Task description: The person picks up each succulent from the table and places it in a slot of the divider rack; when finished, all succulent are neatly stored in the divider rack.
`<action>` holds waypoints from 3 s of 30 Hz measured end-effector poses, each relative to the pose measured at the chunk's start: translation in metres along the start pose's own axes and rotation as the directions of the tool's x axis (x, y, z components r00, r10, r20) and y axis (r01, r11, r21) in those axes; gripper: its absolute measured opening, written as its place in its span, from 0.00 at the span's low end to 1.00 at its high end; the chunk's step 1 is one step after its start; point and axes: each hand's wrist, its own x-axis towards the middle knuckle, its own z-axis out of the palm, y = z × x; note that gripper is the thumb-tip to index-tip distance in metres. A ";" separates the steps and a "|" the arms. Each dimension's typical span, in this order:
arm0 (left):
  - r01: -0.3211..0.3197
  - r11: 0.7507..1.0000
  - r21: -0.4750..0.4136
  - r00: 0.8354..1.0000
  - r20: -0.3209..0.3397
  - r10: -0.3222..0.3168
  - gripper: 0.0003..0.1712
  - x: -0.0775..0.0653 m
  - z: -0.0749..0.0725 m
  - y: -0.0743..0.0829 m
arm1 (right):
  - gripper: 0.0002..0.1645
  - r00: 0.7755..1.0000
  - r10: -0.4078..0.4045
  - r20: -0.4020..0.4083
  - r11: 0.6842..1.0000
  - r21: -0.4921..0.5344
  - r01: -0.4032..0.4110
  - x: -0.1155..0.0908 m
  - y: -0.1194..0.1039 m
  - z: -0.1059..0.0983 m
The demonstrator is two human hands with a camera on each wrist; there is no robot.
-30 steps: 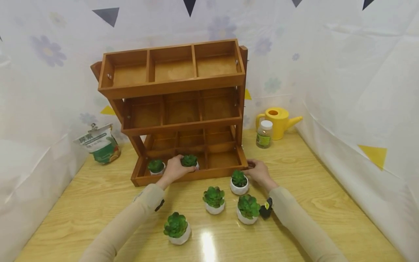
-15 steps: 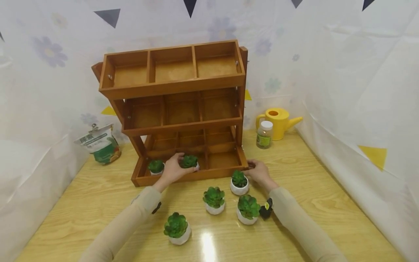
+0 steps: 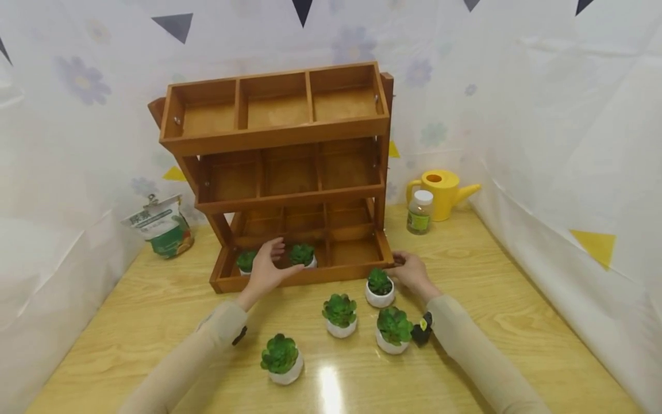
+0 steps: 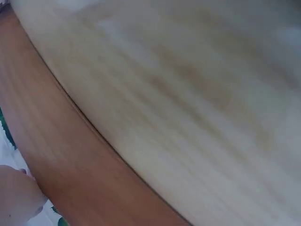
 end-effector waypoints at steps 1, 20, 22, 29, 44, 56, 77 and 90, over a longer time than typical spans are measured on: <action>-0.026 1.000 -0.002 1.000 -0.018 0.025 0.46 -0.001 -0.001 0.000 | 0.38 1.000 0.002 0.001 1.000 0.001 -0.002 0.000 0.000 0.000; -0.217 0.972 -0.092 0.814 0.533 0.232 0.43 -0.018 -0.004 0.030 | 0.37 1.000 -0.003 -0.006 1.000 0.007 0.003 -0.001 0.000 0.002; -0.206 0.975 -0.079 0.784 0.584 0.213 0.43 -0.018 -0.002 0.033 | 0.37 1.000 -0.006 -0.005 1.000 0.006 0.006 0.000 0.000 0.002; -0.273 0.960 -0.063 0.679 0.695 0.238 0.44 -0.016 0.001 0.042 | 0.37 1.000 0.007 -0.004 1.000 0.008 -0.007 0.000 -0.001 0.002; -0.356 0.934 0.016 0.592 0.777 0.212 0.43 -0.003 0.015 0.048 | 0.38 1.000 0.009 -0.005 1.000 -0.008 -0.009 0.000 -0.003 0.001; -0.353 0.935 -0.034 0.515 0.828 0.224 0.44 -0.001 0.028 0.051 | 0.38 1.000 0.016 0.008 0.999 -0.049 -0.016 0.000 -0.002 0.001; -0.307 0.951 -0.033 0.508 0.839 0.193 0.44 -0.002 0.039 0.053 | 0.36 1.000 -0.008 -0.028 0.998 -0.063 0.007 0.000 -0.003 0.002; -0.349 0.937 -0.012 0.508 0.838 0.200 0.42 -0.004 0.044 0.051 | 0.36 1.000 0.010 -0.017 0.999 -0.037 -0.011 0.000 -0.002 0.003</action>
